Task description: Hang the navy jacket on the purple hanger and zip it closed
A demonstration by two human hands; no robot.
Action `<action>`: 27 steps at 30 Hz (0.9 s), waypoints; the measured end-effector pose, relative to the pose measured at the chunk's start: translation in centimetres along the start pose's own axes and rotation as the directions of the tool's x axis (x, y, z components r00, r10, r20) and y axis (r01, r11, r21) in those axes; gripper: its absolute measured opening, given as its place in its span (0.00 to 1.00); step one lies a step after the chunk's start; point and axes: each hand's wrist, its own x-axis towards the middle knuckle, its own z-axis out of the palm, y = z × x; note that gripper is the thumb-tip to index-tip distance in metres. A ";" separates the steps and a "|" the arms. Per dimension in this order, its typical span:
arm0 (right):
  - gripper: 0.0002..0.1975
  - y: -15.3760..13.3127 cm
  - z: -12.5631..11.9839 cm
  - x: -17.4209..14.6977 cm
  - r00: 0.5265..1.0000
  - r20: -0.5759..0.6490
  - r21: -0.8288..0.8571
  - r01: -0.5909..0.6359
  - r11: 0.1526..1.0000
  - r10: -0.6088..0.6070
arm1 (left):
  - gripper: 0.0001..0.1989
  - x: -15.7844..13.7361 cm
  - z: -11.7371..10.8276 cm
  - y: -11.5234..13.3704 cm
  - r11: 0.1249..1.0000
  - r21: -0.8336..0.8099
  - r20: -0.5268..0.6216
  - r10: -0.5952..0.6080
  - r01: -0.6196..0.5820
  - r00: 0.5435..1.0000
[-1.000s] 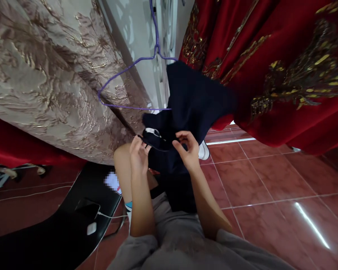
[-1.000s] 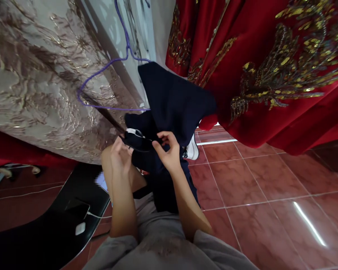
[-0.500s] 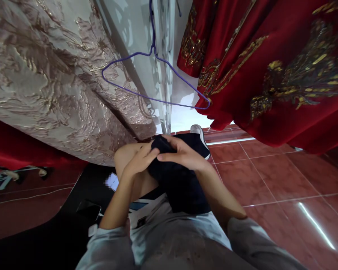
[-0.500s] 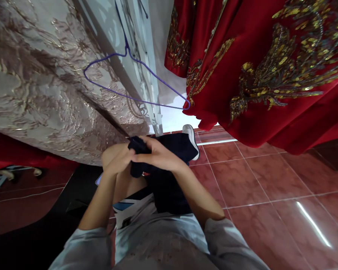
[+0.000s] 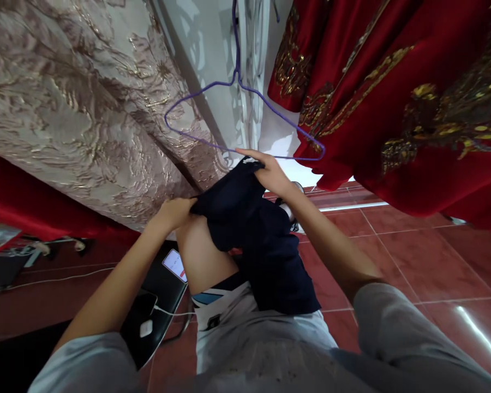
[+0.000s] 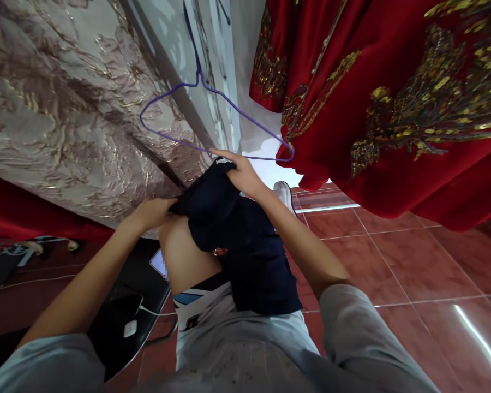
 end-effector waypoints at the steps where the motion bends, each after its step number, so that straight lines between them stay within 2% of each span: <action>1: 0.32 -0.2 -0.9 -0.4 1.000 -0.016 -0.021 0.004 1.000 -0.004 | 0.23 0.1 0.5 -0.3 1.000 0.006 0.021 0.004 -0.004 1.000; 3: 0.25 -1.2 -3.0 -1.4 0.998 -0.065 -0.075 0.001 0.997 -0.006 | 0.20 0.2 1.1 -1.1 1.000 0.009 0.015 0.010 -0.010 1.000; 4: 0.20 -1.8 -4.0 -1.9 0.996 -0.093 -0.113 -0.005 0.994 -0.006 | 0.18 0.2 1.1 -1.5 1.000 0.002 -0.036 0.020 -0.020 0.999; 6: 0.08 -3.1 -5.9 -2.5 0.990 -0.141 -0.203 -0.021 0.979 -0.008 | 0.15 0.1 0.2 -2.4 0.994 -0.065 -0.241 0.071 -0.089 0.968; 7: 0.08 -3.6 -6.6 -2.8 0.986 -0.168 -0.241 -0.036 0.970 -0.005 | 0.13 0.1 -0.5 -2.8 0.981 -0.122 -0.381 0.092 -0.149 0.920; 9: 0.15 -4.2 -7.6 -3.1 0.972 -0.234 -0.276 -0.078 0.958 0.012 | 0.10 -0.1 -2.4 -3.1 0.933 -0.209 -0.637 0.097 -0.293 0.764; 11: 0.19 -4.3 -7.8 -3.5 0.955 -0.294 -0.259 -0.108 0.960 0.029 | 0.08 -0.3 -4.4 -2.8 0.879 -0.252 -0.770 0.071 -0.404 0.635; 12: 0.20 -4.3 -7.7 -3.7 0.949 -0.312 -0.243 -0.118 0.963 0.037 | 0.08 -0.4 -5.4 -2.4 0.851 -0.266 -0.802 0.066 -0.454 0.594; 14: 0.18 -4.3 -7.1 -4.1 0.952 -0.299 -0.206 -0.124 0.971 0.059 | 0.10 -0.7 -7.3 -1.2 0.778 -0.297 -0.837 0.066 -0.553 0.543; 17: 0.11 -4.9 -6.2 -4.9 0.983 -0.171 -0.124 -0.095 0.988 0.073 | 0.09 -0.6 -9.8 0.8 0.702 -0.303 -0.892 0.028 -0.644 0.451; 18: 0.07 -5.2 -6.1 -5.2 0.991 -0.114 -0.095 -0.080 0.992 0.069 | 0.13 -0.4 -10.5 1.3 0.707 -0.290 -0.908 0.010 -0.645 0.418; 19: 0.05 -5.6 -6.2 -5.5 0.996 -0.060 -0.074 -0.067 0.995 0.062 | 0.18 -0.2 -11.1 1.6 0.726 -0.272 -0.918 0.002 -0.632 0.397; 21: 0.14 -6.4 -7.0 -6.2 0.999 -0.030 -0.076 -0.037 0.996 0.035 | 0.23 0.3 -12.0 1.9 0.774 -0.220 -0.921 0.035 -0.593 0.387; 23: 0.23 -7.1 -8.8 -6.9 0.983 -0.185 -0.124 -0.008 0.992 -0.016 | 0.18 0.6 -12.4 1.9 0.813 -0.177 -0.907 0.085 -0.555 0.413; 25: 0.32 -7.6 -11.2 -7.3 0.895 -0.433 -0.181 0.026 0.983 -0.103 | 0.12 0.6 -12.5 2.0 0.833 -0.152 -0.897 0.110 -0.533 0.429; 26: 0.34 -7.8 -12.5 -7.4 0.848 -0.514 -0.201 0.027 0.979 -0.129 | 0.11 0.4 -12.5 2.0 0.839 -0.145 -0.895 0.115 -0.524 0.432; 27: 0.35 -8.0 -13.9 -7.4 0.830 -0.543 -0.211 0.013 0.977 -0.129 | 0.11 0.3 -12.4 2.1 0.845 -0.140 -0.895 0.114 -0.515 0.431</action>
